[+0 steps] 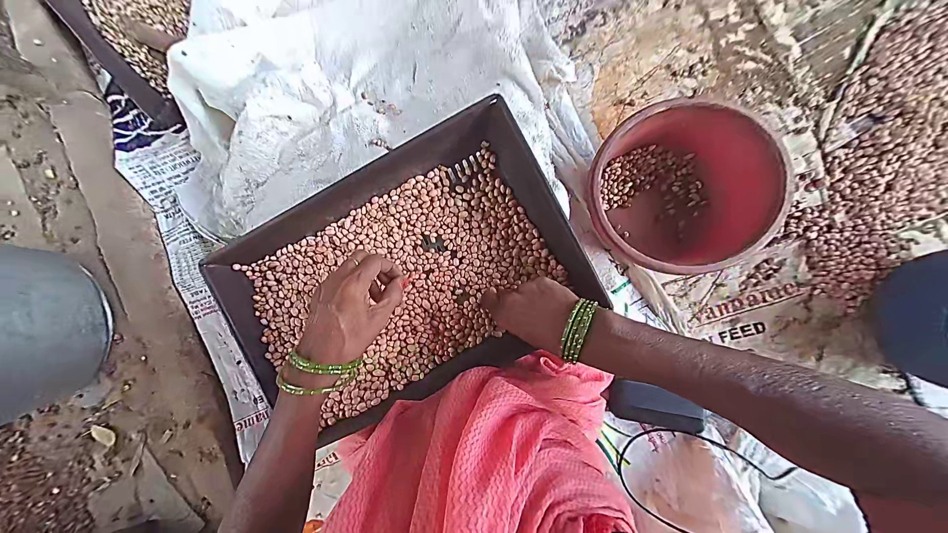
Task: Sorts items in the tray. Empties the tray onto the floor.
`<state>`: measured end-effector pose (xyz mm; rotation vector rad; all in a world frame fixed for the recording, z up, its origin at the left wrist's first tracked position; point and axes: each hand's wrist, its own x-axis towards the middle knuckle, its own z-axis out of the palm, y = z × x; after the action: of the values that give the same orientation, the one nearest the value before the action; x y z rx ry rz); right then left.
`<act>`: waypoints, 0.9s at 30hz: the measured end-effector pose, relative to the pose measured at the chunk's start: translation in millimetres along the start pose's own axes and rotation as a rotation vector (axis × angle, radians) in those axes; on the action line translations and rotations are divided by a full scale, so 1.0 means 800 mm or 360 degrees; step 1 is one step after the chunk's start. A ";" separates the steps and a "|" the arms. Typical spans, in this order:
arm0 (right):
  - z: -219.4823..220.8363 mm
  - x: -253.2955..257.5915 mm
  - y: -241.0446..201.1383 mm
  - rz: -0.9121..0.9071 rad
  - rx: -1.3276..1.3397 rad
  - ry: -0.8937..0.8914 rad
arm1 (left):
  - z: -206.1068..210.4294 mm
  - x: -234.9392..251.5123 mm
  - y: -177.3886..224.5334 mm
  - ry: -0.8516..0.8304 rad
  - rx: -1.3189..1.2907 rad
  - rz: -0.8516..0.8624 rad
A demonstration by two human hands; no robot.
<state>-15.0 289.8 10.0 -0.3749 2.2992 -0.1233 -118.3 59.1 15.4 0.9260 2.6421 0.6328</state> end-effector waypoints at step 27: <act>-0.034 -0.024 0.103 0.0309 0.0636 0.1400 | 0.102 0.004 0.110 -0.0457 -0.0558 0.0185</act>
<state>-41.2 373.0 25.0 0.1584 3.0500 -0.7628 -42.9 148.1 -13.2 0.9826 2.1499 0.8827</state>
